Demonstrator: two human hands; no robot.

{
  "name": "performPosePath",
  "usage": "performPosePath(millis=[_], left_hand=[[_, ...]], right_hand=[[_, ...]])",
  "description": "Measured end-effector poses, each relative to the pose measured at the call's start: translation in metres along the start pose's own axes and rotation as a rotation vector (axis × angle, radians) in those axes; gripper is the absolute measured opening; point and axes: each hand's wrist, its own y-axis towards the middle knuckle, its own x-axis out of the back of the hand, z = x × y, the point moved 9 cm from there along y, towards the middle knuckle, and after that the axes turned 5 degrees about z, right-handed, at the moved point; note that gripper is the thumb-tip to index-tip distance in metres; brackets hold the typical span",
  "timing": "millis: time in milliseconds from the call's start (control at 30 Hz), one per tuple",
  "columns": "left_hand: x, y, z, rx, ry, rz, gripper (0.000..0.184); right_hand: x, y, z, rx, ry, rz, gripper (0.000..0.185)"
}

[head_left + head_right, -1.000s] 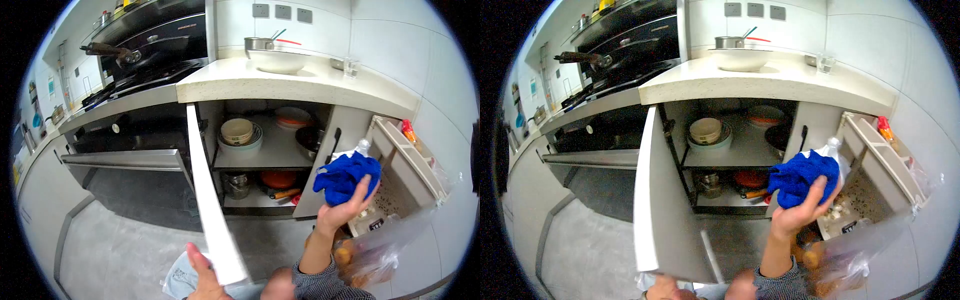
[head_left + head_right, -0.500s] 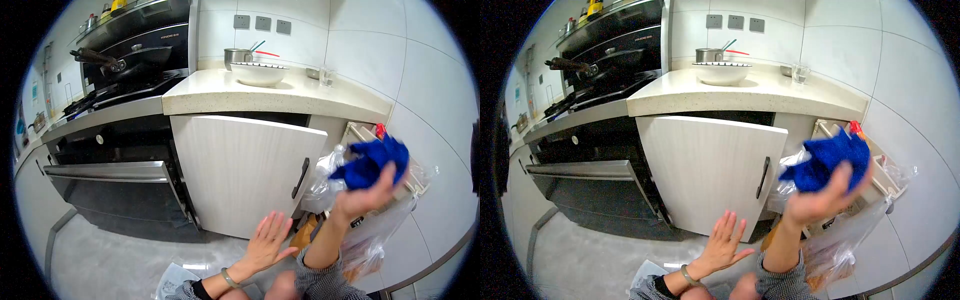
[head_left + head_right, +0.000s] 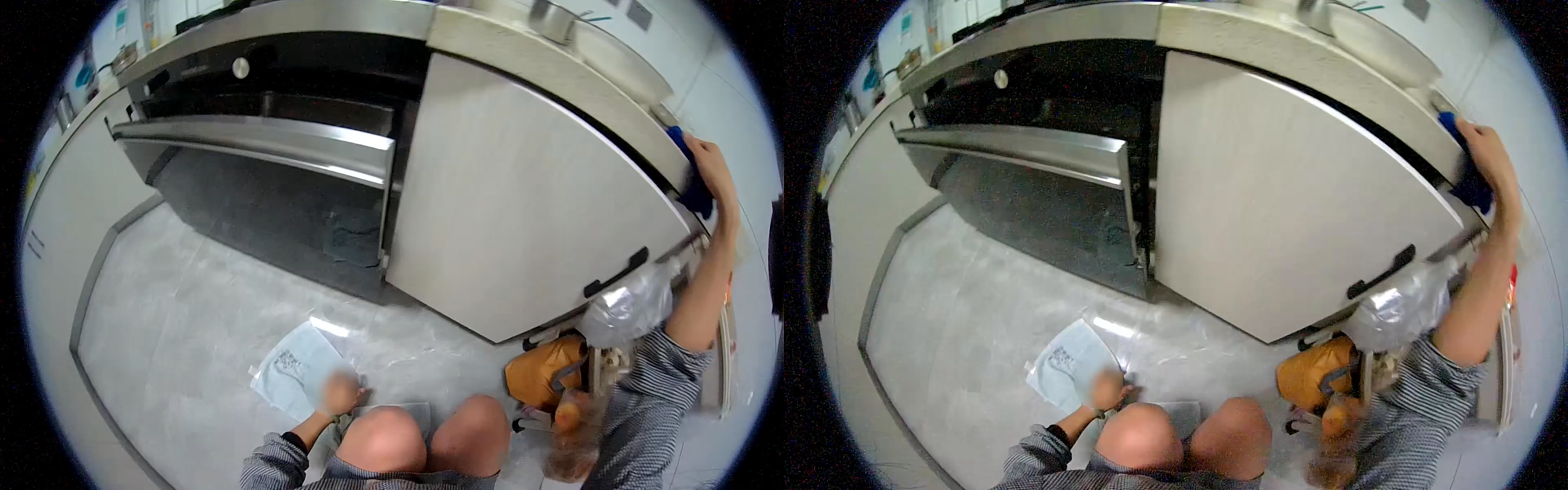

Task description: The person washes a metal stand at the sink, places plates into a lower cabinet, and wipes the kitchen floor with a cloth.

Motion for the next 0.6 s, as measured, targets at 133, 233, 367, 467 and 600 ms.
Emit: performPosePath(millis=[133, 233, 367, 467, 600], left_hand=[[0.024, -0.033, 0.0, 0.048, 0.334, -0.558, 0.053], [-0.075, -0.041, 0.058, 0.117, 0.228, -0.481, 0.052], [-0.117, -0.036, 0.075, 0.08, 0.378, -0.306, 0.041], [-0.175, -0.043, 0.089, -0.049, 0.215, -0.151, 0.036], [-0.141, -0.059, 0.053, -0.204, 0.662, -0.278, 0.039]], right_hand=[[0.002, 0.046, -0.04, 0.118, -0.013, 0.049, 0.052], [0.0, 0.066, -0.051, 0.096, -0.051, 0.147, 0.048], [0.005, 0.112, -0.076, 0.129, -0.341, 0.296, 0.043], [-0.002, 0.096, -0.065, 0.166, -0.415, 0.222, 0.041], [-0.004, 0.071, -0.052, 0.209, -0.532, 0.12, 0.039]])
